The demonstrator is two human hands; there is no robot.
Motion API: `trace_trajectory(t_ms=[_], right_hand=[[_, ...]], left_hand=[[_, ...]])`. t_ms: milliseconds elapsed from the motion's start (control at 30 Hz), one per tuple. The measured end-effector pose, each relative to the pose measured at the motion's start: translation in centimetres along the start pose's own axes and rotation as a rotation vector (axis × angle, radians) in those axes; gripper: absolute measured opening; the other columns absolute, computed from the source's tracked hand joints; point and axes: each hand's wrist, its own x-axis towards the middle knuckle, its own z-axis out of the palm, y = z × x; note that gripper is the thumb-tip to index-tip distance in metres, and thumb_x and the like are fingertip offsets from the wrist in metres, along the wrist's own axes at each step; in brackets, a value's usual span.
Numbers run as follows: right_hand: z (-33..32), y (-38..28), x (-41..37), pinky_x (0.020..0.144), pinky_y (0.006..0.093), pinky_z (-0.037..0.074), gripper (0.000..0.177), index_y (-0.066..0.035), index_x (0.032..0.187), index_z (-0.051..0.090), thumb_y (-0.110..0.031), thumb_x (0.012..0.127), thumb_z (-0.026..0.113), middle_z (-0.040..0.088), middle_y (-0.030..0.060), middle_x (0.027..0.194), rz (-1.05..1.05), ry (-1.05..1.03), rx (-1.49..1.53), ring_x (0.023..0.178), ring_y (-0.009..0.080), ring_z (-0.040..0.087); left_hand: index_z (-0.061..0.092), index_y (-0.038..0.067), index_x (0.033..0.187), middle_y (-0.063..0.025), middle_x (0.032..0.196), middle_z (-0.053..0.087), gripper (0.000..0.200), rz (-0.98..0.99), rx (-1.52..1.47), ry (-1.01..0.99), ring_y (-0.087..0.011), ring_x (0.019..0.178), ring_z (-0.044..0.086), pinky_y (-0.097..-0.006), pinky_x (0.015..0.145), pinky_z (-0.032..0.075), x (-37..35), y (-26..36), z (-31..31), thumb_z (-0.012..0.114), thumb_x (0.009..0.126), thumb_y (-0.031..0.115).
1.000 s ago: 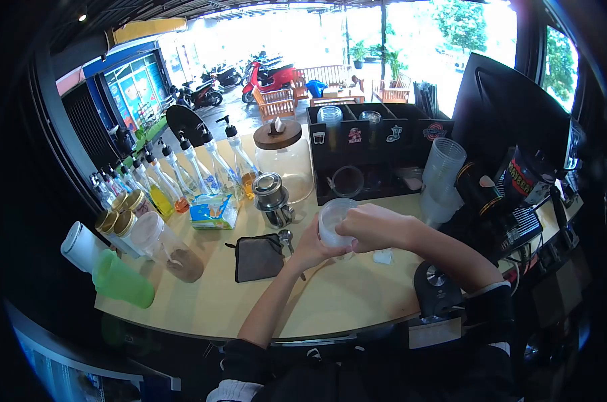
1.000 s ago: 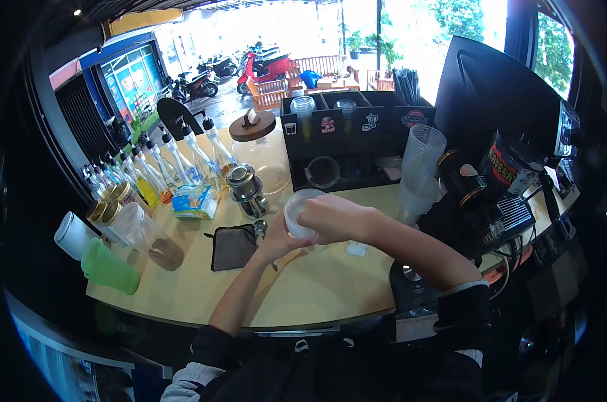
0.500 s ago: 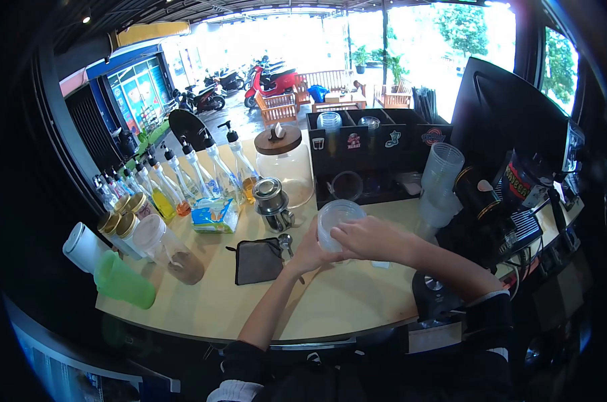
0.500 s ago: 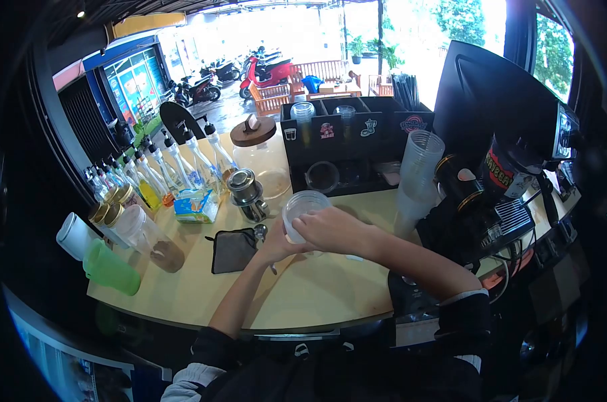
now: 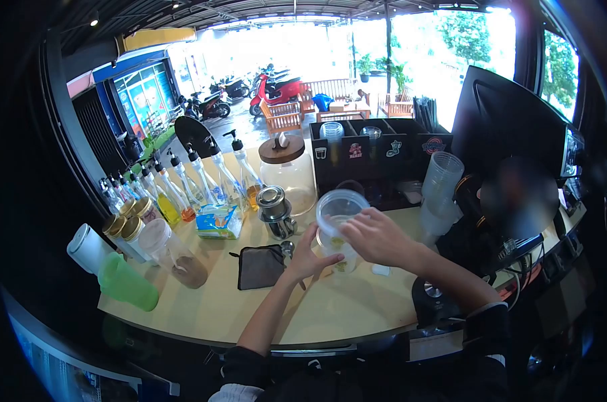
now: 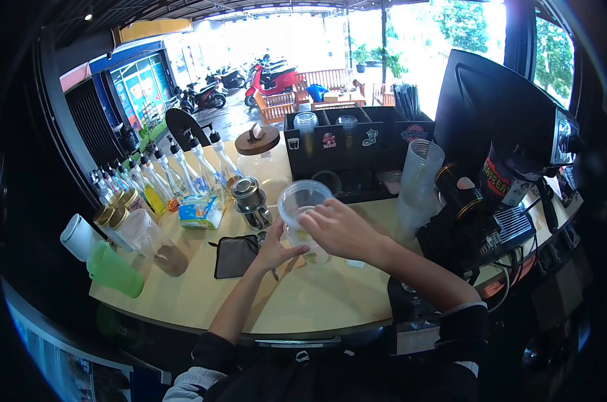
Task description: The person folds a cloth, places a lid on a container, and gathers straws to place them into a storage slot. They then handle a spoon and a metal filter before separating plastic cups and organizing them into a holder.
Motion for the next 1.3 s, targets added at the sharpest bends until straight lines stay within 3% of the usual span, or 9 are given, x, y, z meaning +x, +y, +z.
trace_trajectory(t_ms=[100,167,233,300,467,500,600,1100,1300], right_hand=[[-2.5,1.0,0.7,0.083,0.0363,0.043,0.022,-0.004,0.098,0.051,-0.01,0.078,0.058,0.061,0.0087,0.086,0.141,0.073,0.054,0.084,0.0249,0.061],[-4.1,1.7,1.2,0.082,0.0391,0.044,0.021,-0.004,0.1,0.053,-0.008,0.08,0.058,0.063,0.011,0.088,0.349,0.276,0.224,0.084,0.0293,0.061],[-5.3,2.1,1.6,0.078,0.0365,0.046,0.018,-0.003,0.1,0.053,-0.009,0.084,0.058,0.064,0.0124,0.087,0.449,0.299,0.325,0.083,0.0288,0.062],[-5.6,2.4,1.7,0.076,0.0319,0.047,0.019,-0.001,0.101,0.053,-0.011,0.086,0.059,0.064,0.0122,0.087,0.554,0.367,0.706,0.084,0.0212,0.064],[-5.2,1.7,1.0,0.079,0.027,0.048,0.021,0.003,0.107,0.053,-0.012,0.092,0.054,0.065,0.0107,0.089,0.578,0.347,0.976,0.087,0.0123,0.062],[-5.2,1.7,0.8,0.08,0.0267,0.048,0.023,0.004,0.11,0.053,-0.013,0.094,0.05,0.065,0.0103,0.09,0.585,0.363,1.121,0.088,0.0113,0.062],[-5.4,2.0,0.5,0.081,0.0268,0.049,0.026,0.005,0.115,0.053,-0.013,0.097,0.045,0.065,0.0113,0.093,0.563,0.345,1.188,0.089,0.0128,0.062],[-4.7,1.9,-0.1,0.084,0.0282,0.05,0.023,0.005,0.114,0.052,-0.008,0.096,0.046,0.065,0.0138,0.096,0.543,0.366,1.278,0.093,0.0161,0.063],[-3.7,2.2,-0.6,0.086,0.0284,0.049,0.02,0.004,0.111,0.05,-0.008,0.095,0.047,0.065,0.0142,0.097,0.584,0.374,1.413,0.097,0.0172,0.062]], left_hand=[[0.031,0.004,0.137,-0.0144,0.131,0.044,0.096,0.006,0.06,-0.013,-0.0271,0.125,0.041,-0.0394,0.107,0.03,0.2,-0.4,0.0,0.084,0.062,0.033],[0.027,0.004,0.139,-0.0151,0.132,0.042,0.1,0.092,0.06,0.03,-0.0275,0.126,0.04,-0.0395,0.107,0.029,0.5,-0.1,-0.2,0.084,0.062,0.034],[0.023,0.003,0.141,-0.0158,0.134,0.04,0.105,0.181,0.061,0.069,-0.0279,0.127,0.039,-0.0397,0.108,0.028,1.3,1.7,-0.2,0.084,0.062,0.035],[0.017,0.002,0.142,-0.0174,0.135,0.037,0.109,0.24,-0.192,0.228,-0.0274,0.128,0.037,-0.0395,0.108,0.028,1.9,4.2,-0.1,0.084,0.063,0.036],[0.022,0.002,0.139,-0.0153,0.129,0.041,0.084,0.214,-0.506,0.198,-0.0228,0.119,0.046,-0.0356,0.102,0.04,2.6,7.7,-1.0,0.076,0.075,0.009],[0.022,0.002,0.139,-0.0153,0.129,0.041,0.084,0.217,-0.504,0.199,-0.0228,0.119,0.046,-0.0356,0.102,0.04,2.6,7.9,-1.3,0.076,0.075,0.009],[0.025,0.002,0.138,-0.0154,0.129,0.042,0.083,0.204,-0.504,0.182,-0.0232,0.12,0.046,-0.0367,0.102,0.04,2.6,8.1,-1.9,0.076,0.074,0.01],[0.026,0.002,0.139,-0.0149,0.131,0.043,0.084,0.204,-0.442,0.124,-0.0241,0.121,0.046,-0.0377,0.102,0.04,3.5,7.9,-2.3,0.077,0.075,0.021],[0.029,0.003,0.137,-0.0134,0.126,0.046,0.08,0.191,-0.426,0.187,-0.0214,0.116,0.049,-0.034,0.098,0.043,4.4,6.9,-1.4,0.075,0.077,0.027]])
